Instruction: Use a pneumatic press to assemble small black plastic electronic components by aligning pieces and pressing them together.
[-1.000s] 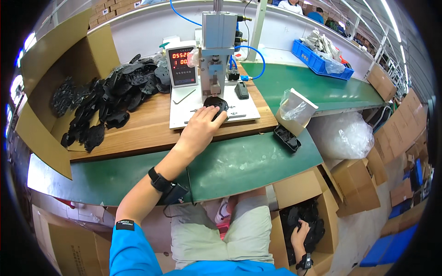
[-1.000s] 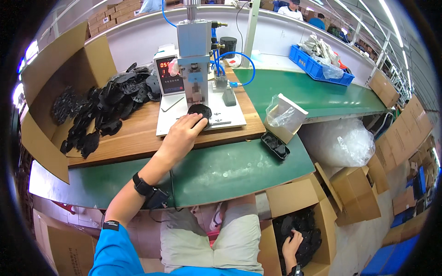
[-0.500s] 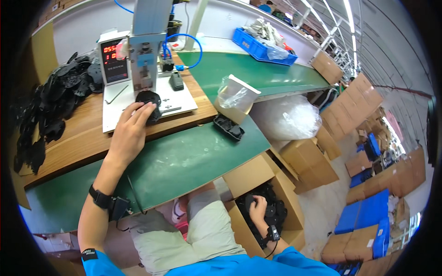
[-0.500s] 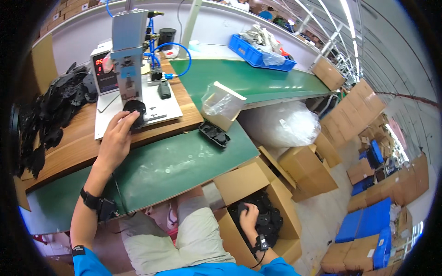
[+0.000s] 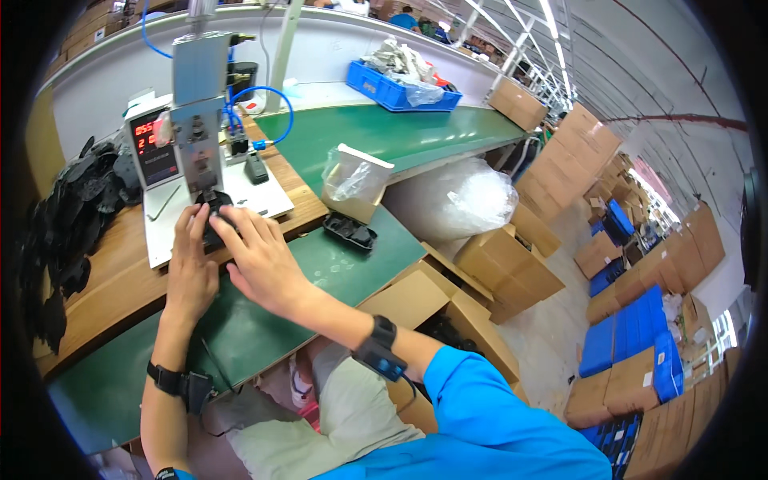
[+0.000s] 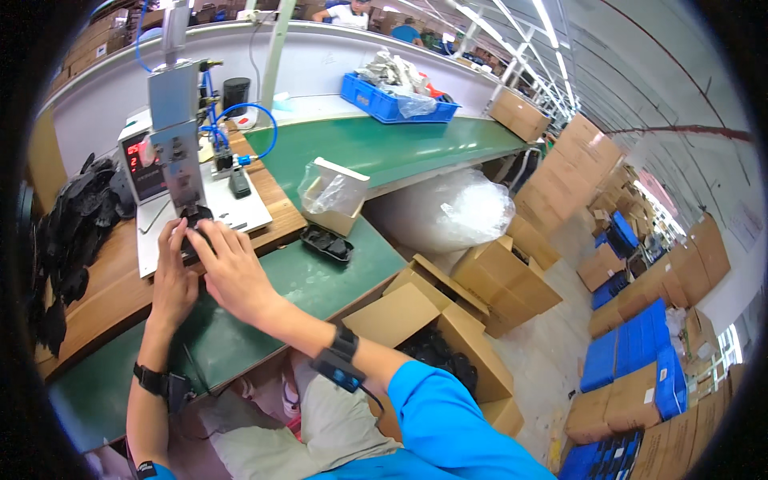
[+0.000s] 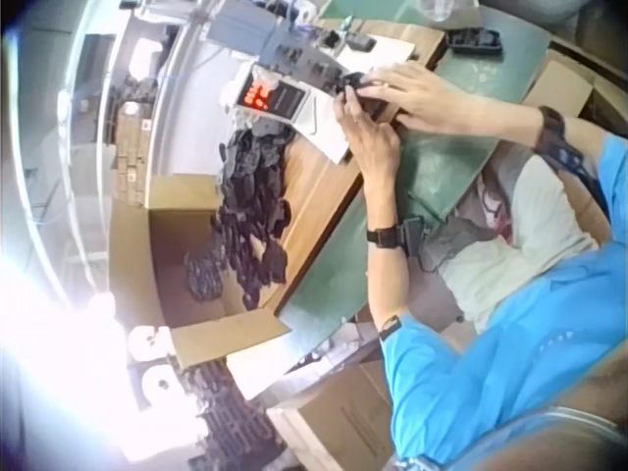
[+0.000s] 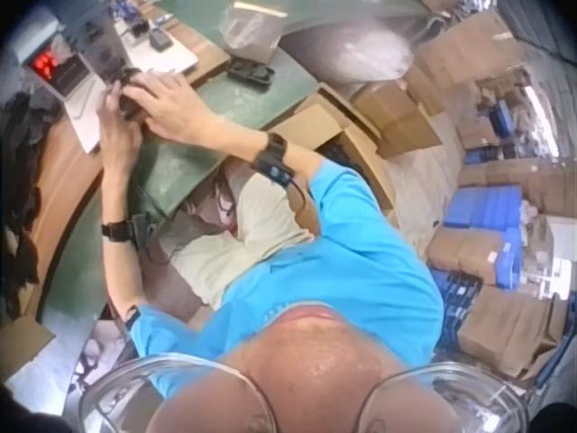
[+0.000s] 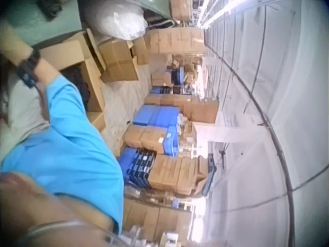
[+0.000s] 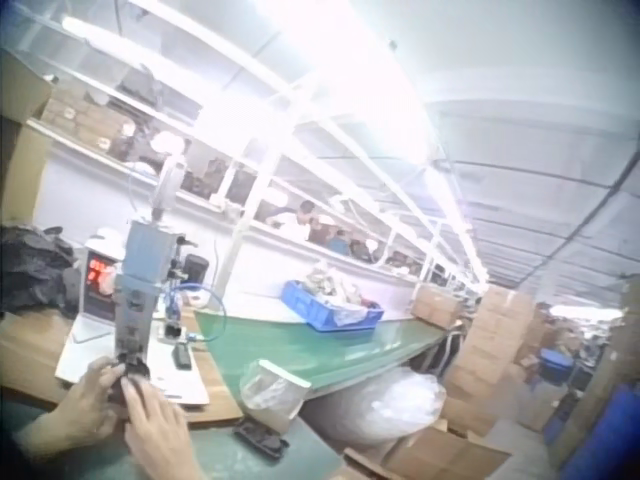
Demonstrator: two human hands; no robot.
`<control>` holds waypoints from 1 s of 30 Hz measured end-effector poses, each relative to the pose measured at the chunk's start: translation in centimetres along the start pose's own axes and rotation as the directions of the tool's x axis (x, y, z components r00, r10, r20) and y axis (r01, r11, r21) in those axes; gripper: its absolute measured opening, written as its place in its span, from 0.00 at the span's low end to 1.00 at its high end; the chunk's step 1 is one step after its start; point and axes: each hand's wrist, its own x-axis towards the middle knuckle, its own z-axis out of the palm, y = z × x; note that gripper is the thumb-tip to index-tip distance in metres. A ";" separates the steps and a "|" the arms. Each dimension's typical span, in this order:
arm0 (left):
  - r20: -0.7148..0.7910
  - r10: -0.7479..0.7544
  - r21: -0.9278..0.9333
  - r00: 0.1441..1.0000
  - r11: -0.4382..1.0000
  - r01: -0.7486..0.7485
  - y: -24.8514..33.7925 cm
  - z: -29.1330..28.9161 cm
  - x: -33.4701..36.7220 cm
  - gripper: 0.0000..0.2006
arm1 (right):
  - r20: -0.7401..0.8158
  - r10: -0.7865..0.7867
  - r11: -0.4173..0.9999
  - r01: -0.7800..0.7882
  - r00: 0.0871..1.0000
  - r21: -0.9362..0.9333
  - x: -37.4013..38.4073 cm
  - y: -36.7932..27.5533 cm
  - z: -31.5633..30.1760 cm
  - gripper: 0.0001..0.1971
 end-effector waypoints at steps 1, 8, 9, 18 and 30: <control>-0.016 0.050 0.020 0.999 0.999 -0.049 -0.8 0.0 0.0 0.46 | 0.015 -0.026 0.995 0.027 1.000 -0.098 0.7 0.6 1.8 0.35; -0.155 0.138 -0.057 0.978 0.987 -0.148 -2.0 1.3 0.3 0.35 | 0.108 -0.101 0.991 0.110 0.989 -0.079 3.1 3.6 5.4 0.09; -0.170 0.150 -0.081 0.974 0.983 -0.165 -1.7 1.3 0.5 0.44 | 0.181 -0.044 0.998 0.052 0.983 -0.039 3.4 3.8 4.4 0.12; -0.433 -0.248 0.712 0.867 0.495 0.497 -9.0 -8.4 0.1 0.36 | 0.258 -0.002 0.992 0.034 0.966 -0.119 4.0 2.3 2.9 0.19; -0.407 -0.649 0.677 0.643 0.259 0.689 -14.5 -14.7 -4.7 0.27 | 0.265 0.002 0.990 0.036 0.964 -0.139 4.1 1.8 2.8 0.19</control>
